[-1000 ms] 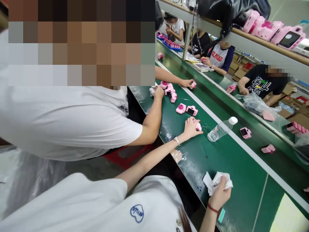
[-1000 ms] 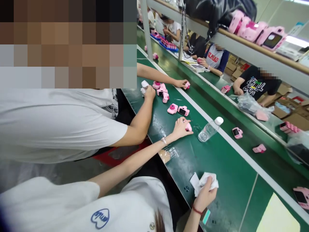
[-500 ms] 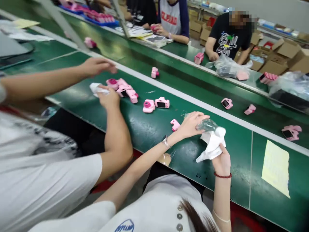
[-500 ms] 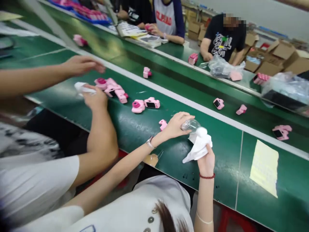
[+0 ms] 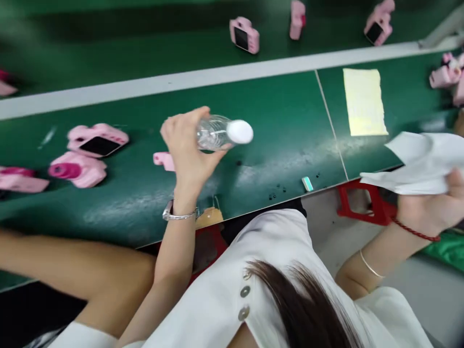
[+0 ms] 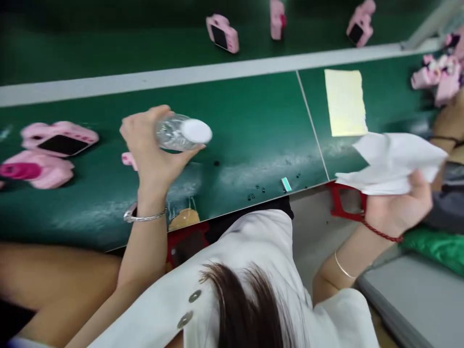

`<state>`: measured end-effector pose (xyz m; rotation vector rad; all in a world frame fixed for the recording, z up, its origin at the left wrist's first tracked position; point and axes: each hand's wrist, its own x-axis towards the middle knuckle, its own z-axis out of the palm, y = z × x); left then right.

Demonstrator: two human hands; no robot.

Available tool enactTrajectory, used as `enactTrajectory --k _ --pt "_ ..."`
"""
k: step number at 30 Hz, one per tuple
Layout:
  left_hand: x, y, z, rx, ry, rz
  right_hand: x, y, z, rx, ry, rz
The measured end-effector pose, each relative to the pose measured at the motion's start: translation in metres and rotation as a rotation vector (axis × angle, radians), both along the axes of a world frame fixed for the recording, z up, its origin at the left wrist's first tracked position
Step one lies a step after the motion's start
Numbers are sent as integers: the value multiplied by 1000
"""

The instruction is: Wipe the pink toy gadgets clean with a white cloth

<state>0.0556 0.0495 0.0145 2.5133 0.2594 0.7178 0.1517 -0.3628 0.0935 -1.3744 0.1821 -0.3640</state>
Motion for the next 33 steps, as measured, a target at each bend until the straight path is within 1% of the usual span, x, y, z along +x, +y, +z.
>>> enactTrajectory --k 1,2,3,4,5,6,7,8,9,10,11,12,13,15,16,18,19,20,21,23,25,27,29,31,33 --pt "3 -4 -1 -22 -13 -5 -14 -26 -1 -147 -74 -155" --pt "6 -9 -2 -38 -21 -8 -29 -44 -6 -305 -129 -303" --pt "10 -14 -3 -46 -27 -10 -45 -55 -13 -436 -166 -426" --pt "14 -19 -3 -47 -35 -6 -61 -58 -23 -546 -174 -503" --pt "17 -24 -2 -44 -45 3 -74 -52 -34 -604 -159 -512" --pt "21 -28 -1 -38 -60 13 -85 -39 -46 -637 -120 -455" --pt "23 -31 0 -30 -76 21 -94 -21 -59 -674 -61 -342" --pt "24 -34 3 -18 -88 23 -100 0 -71 -715 -10 -195" --pt "23 -37 6 -2 -91 17 -102 22 -82 -784 45 -12" --pt "20 -39 9 19 -86 5 -101 43 -93 -932 114 196" --pt "16 -40 13 43 -80 -10 -95 61 -102 -1014 156 340" --pt "10 -41 17 65 -79 -24 -84 75 -110 -1047 166 414" --pt "3 -42 20 82 -86 -37 -69 86 -117 -1070 169 448" --pt "-12 -41 24 98 -120 -55 -26 96 -122 -1043 153 402" --pt "-19 -39 25 99 -136 -51 -1 96 -121 -1029 150 361" --pt "-30 -34 24 91 -148 -13 43 93 -109 -980 153 273" --pt "-34 -30 22 81 -143 16 59 91 -101 -944 160 232" --pt "-37 -27 20 66 -134 44 70 90 -92 -900 170 203" --pt "-40 -24 19 49 -121 65 75 90 -84 -847 184 189" --pt "-43 -19 16 25 -93 84 68 95 -72 -708 217 216" --pt "-42 -18 16 46 -73 80 48 106 -70 -520 235 291" --pt "-38 -18 17 118 -63 48 25 121 -74 -342 274 384" --pt "-32 -17 22 217 -43 1 6 139 -79 -215 340 473" --pt "-24 -16 26 316 -17 -28 -7 154 -81 -119 414 539" --pt "-15 -14 31 413 -26 -36 -16 166 -77 -51 471 576"
